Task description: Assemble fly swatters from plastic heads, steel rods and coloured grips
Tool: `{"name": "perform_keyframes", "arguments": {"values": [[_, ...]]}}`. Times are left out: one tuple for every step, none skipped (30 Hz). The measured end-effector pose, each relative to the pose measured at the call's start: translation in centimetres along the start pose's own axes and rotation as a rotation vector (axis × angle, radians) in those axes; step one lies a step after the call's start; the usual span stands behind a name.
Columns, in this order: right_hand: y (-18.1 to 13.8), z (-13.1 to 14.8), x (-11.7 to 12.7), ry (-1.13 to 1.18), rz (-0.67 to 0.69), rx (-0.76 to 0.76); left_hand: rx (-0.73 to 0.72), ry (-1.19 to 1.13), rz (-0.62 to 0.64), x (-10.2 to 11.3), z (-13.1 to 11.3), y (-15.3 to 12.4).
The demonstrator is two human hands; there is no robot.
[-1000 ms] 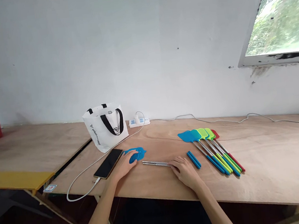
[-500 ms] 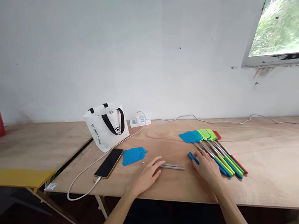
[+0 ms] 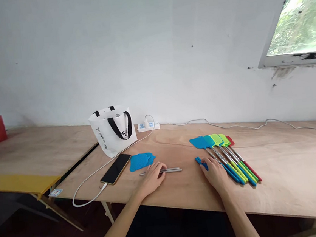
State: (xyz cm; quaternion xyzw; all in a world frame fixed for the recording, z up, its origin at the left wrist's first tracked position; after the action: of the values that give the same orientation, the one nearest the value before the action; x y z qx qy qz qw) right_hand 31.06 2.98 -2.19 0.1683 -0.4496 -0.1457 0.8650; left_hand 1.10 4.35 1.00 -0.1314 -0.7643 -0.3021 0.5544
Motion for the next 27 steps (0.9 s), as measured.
{"name": "perform_keyframes", "arguments": {"values": [[0.0, -0.1, 0.0, 0.003, 0.004, 0.002, 0.013, 0.005, 0.003, -0.2, 0.1, 0.0], [0.0, -0.2, -0.1, -0.004, 0.004, 0.001, 0.024, 0.008, 0.01, -0.4, 0.1, 0.0], [-0.1, -0.3, -0.1, -0.025, -0.001, -0.004, 0.034, 0.011, 0.02, -0.6, 0.2, 0.0], [-0.2, -0.4, -0.2, -0.057, -0.01, -0.011, 0.043, 0.014, 0.03, -0.8, 0.2, 0.1], [-0.3, -0.4, -0.3, -0.096, -0.021, -0.019, 0.052, 0.018, 0.041, -0.9, 0.2, 0.1], [-0.4, -0.5, -0.4, -0.134, -0.032, -0.027, 0.058, 0.021, 0.051, -1.0, 0.2, 0.2], [-0.5, -0.5, -0.5, -0.164, -0.039, -0.03, 0.062, 0.025, 0.059, -1.1, 0.2, 0.2], [-0.5, -0.5, -0.6, -0.181, -0.044, -0.025, 0.064, 0.029, 0.063, -1.1, 0.2, 0.3], [-0.6, -0.3, -0.6, -0.183, -0.048, -0.012, 0.064, 0.031, 0.062, -1.1, 0.2, 0.3], [-0.6, -0.2, -0.6, -0.171, -0.055, 0.009, 0.064, 0.031, 0.058, -1.0, 0.2, 0.4], [-0.6, 0.1, -0.4, -0.15, -0.064, 0.037, 0.063, 0.029, 0.05, -0.9, 0.2, 0.4], [-0.5, 0.5, -0.2, -0.122, -0.07, 0.071, 0.065, 0.022, 0.04, -0.9, 0.2, 0.4], [-0.5, 0.9, 0.0, -0.088, -0.063, 0.11, 0.068, 0.012, 0.029, -0.8, 0.2, 0.4], [-0.5, 1.5, 0.2, -0.048, -0.038, 0.154, 0.073, 0.0, 0.017, -0.7, 0.2, 0.4], [-0.5, 2.1, 0.3, -0.006, 0.002, 0.195, 0.076, -0.013, 0.004, -0.7, 0.2, 0.4], [-0.5, 2.7, 0.4, 0.034, 0.051, 0.227, 0.078, -0.026, -0.009, -0.6, 0.2, 0.3], [-0.6, 3.4, 0.3, 0.069, 0.101, 0.249, 0.079, -0.038, -0.02, -0.6, 0.2, 0.3], [-0.7, 4.0, 0.2, 0.097, 0.143, 0.263, 0.078, -0.049, -0.028, -0.5, 0.2, 0.3], [-0.8, 4.5, 0.1, 0.118, 0.174, 0.269, 0.074, -0.061, -0.033, -0.5, 0.2, 0.2], [-0.9, 5.0, -0.1, 0.133, 0.192, 0.272, 0.069, -0.073, -0.037, -0.5, 0.2, 0.2], [-1.0, 5.3, -0.3, 0.143, 0.202, 0.277, 0.063, -0.084, -0.038, -0.5, 0.1, 0.2], [-1.0, 5.6, -0.6, 0.151, 0.206, 0.286, 0.054, -0.093, -0.039, -0.4, 0.1, 0.2], [-1.1, 5.8, -0.7, 0.157, 0.204, 0.296, 0.044, -0.099, -0.038, -0.4, 0.0, 0.2], [-1.1, 5.9, -0.9, 0.157, 0.197, 0.303, 0.034, -0.099, -0.035, -0.3, -0.1, 0.2], [-1.1, 5.9, -1.0, 0.154, 0.188, 0.308, 0.027, -0.095, -0.033, -0.3, -0.1, 0.2], [-1.1, 5.9, -1.0, 0.148, 0.179, 0.312, 0.023, -0.09, -0.031, -0.2, -0.2, 0.2], [-1.1, 5.9, -0.9, 0.144, 0.172, 0.313, 0.022, -0.085, -0.03, -0.2, -0.2, 0.2]]}}
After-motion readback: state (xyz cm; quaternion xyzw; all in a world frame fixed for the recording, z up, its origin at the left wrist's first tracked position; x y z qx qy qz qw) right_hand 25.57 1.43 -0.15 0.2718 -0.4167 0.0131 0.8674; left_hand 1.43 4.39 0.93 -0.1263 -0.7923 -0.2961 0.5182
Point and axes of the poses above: each hand's wrist, its own y-axis towards the middle knuckle, its own x-axis out of the back of the hand, z = x × y, the point moved 4 cm from there along y, towards the middle knuckle, and after that the axes turned 15 degrees about y, right-handed, at the moved point
